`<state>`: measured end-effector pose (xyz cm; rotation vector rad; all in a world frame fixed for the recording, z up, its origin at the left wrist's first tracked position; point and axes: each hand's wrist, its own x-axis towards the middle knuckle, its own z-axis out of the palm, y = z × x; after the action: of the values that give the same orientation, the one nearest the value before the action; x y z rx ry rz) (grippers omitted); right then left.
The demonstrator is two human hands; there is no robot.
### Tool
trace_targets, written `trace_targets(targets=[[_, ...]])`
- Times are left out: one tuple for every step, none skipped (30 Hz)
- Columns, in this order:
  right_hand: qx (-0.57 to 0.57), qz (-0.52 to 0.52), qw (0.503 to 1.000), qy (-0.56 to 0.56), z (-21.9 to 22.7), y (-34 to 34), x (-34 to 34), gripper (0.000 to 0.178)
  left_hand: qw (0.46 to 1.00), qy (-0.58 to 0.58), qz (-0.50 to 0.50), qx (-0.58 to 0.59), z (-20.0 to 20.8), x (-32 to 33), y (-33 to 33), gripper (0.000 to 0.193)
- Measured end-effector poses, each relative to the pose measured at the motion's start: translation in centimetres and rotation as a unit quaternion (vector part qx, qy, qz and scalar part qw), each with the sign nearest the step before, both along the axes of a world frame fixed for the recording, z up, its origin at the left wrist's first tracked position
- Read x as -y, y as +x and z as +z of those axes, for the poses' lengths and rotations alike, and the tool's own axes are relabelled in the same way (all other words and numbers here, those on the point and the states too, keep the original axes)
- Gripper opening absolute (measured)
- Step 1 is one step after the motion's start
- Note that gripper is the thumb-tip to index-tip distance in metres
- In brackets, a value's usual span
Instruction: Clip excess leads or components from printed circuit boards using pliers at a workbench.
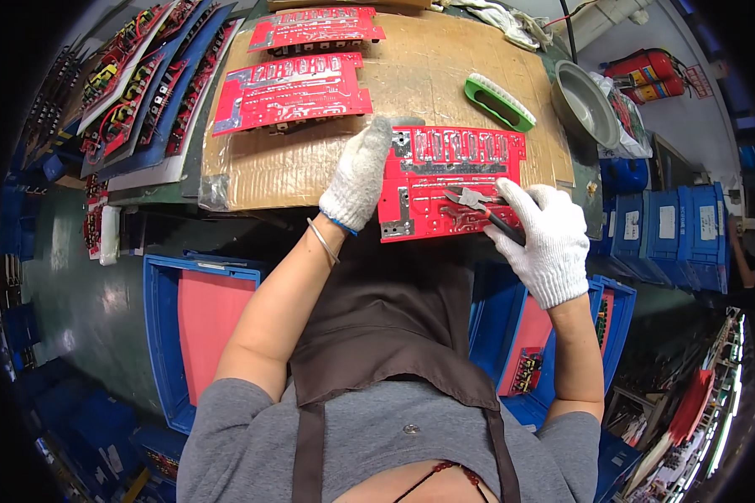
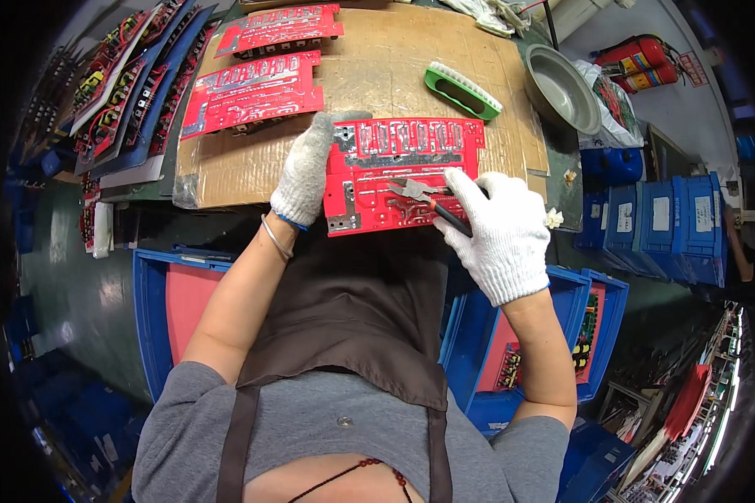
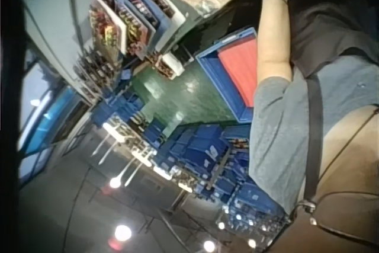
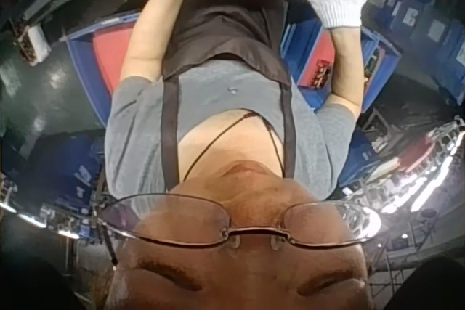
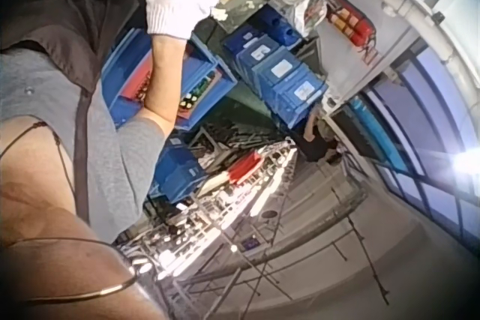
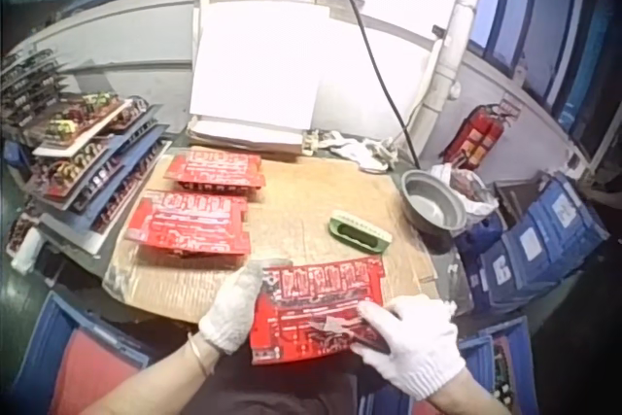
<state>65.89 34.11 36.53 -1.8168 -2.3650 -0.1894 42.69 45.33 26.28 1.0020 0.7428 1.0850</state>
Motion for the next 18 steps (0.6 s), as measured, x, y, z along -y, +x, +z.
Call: trace_targets(targets=[[-0.002,-0.009,1.0,0.002,0.0,0.0,0.4,0.064,1.0,-0.001,-0.002,0.0,0.0,0.0,0.0,0.063],[-0.002,-0.01,1.0,0.001,0.0,0.2,0.9,0.064,1.0,-0.005,-0.001,0.007,0.0,0.1,0.0,0.062],[-0.001,-0.027,1.0,0.004,-0.2,0.4,1.4,0.064,1.0,-0.009,-0.001,0.015,-0.1,0.1,-0.1,0.06],[0.0,-0.043,0.999,0.009,-0.4,0.6,1.8,0.065,1.0,0.007,0.009,0.012,-0.5,-0.1,-0.1,0.06],[0.0,-0.045,0.999,0.009,-0.6,0.7,2.2,0.065,1.0,0.006,0.007,0.011,-0.5,-0.1,-0.1,0.06],[0.0,-0.053,0.998,0.016,-0.9,0.9,2.6,0.066,1.0,-0.002,0.009,0.01,-0.3,0.0,-0.1,0.06],[0.0,-0.06,0.998,0.024,-1.1,1.0,2.8,0.066,1.0,-0.01,0.011,0.008,-0.2,0.1,-0.1,0.061],[0.0,-0.063,0.998,0.025,-1.1,0.9,2.9,0.066,0.999,-0.02,0.013,0.021,-0.2,0.2,0.1,0.06],[-0.013,-0.051,0.998,0.032,-1.0,0.7,2.7,0.066,1.0,-0.019,0.011,0.022,-0.3,0.2,0.1,0.06],[-0.027,-0.039,0.998,0.039,-1.0,0.3,2.6,0.066,0.999,-0.017,0.007,0.026,-0.5,0.0,0.1,0.06],[-0.037,-0.036,0.998,0.045,-1.0,-0.3,2.4,0.066,0.999,-0.016,0.005,0.03,-0.6,0.0,0.0,0.06],[-0.034,-0.033,0.998,0.043,-1.0,-0.9,2.1,0.066,0.999,-0.015,0.005,0.029,-0.6,0.1,0.1,0.06],[-0.031,-0.03,0.998,0.042,-1.0,-1.4,1.7,0.066,1.0,-0.015,0.008,0.025,-0.5,0.1,0.2,0.06],[-0.03,-0.03,0.998,0.043,-1.0,-1.9,1.2,0.066,1.0,-0.015,0.012,0.02,-0.4,0.2,0.2,0.059],[-0.02,-0.03,0.999,0.04,-1.0,-2.3,0.7,0.065,1.0,-0.015,0.012,0.021,-0.3,0.2,0.2,0.059],[-0.01,-0.031,0.999,0.038,-1.0,-2.4,0.4,0.064,1.0,-0.017,0.008,0.02,-0.2,0.2,0.2,0.059],[-0.011,-0.029,0.999,0.039,-1.0,-2.5,0.2,0.064,1.0,-0.019,0.006,0.017,-0.1,0.2,0.1,0.059],[0.006,-0.016,0.998,0.056,-1.1,-2.5,0.1,0.064,1.0,-0.018,0.007,0.016,-0.1,0.2,0.0,0.059]])
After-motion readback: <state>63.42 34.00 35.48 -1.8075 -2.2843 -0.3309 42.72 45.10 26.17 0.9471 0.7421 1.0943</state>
